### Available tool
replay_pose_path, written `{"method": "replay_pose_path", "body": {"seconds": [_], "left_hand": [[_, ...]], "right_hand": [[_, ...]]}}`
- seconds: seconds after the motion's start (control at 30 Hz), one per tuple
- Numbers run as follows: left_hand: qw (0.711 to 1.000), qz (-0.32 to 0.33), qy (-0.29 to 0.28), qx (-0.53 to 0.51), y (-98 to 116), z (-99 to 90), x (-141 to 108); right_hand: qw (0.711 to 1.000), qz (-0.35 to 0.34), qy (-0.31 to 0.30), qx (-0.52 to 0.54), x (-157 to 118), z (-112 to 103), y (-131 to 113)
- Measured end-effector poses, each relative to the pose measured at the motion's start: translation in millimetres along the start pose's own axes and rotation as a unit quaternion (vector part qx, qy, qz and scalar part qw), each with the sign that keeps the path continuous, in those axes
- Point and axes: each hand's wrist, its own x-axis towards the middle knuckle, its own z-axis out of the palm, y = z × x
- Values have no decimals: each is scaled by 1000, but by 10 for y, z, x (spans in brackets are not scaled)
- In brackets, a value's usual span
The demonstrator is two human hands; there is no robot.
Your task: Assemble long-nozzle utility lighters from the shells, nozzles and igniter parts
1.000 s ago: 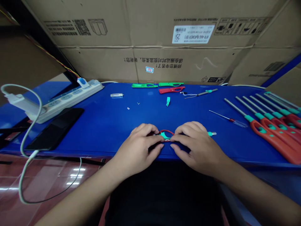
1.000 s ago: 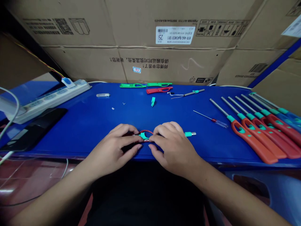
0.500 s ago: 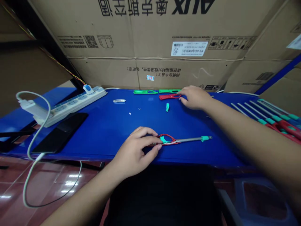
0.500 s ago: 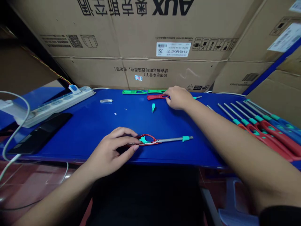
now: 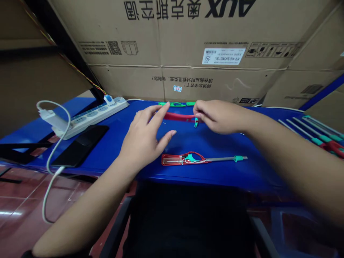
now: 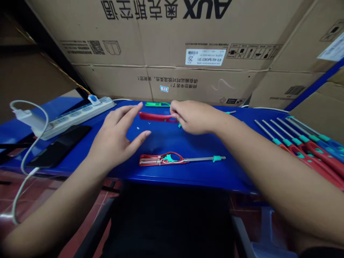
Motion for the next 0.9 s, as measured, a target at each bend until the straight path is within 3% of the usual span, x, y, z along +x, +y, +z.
{"method": "replay_pose_path", "body": {"seconds": [0.07,0.17,0.3,0.4,0.57,0.9], "left_hand": [[1000,16,-19,-3,14,-6,4],[997,56,-28,-50,62,-29,-74],[988,98,-64,-102,108,-57,-208],[983,53,-101,-144,96,-33,-268],[981,2,-124,-149,42,52,-315],[963,20,-165,-214,53,110,-335]], "right_hand": [[991,-19,-47,121,-162,-96,-198],[969,16,-51,242,-338,-78,-323],[948,72,-32,309,-443,161,-322],[929,77,-19,362,-515,343,-324],[967,-14,25,252,-646,501,-323],[980,14,17,197,-781,585,-277]]}}
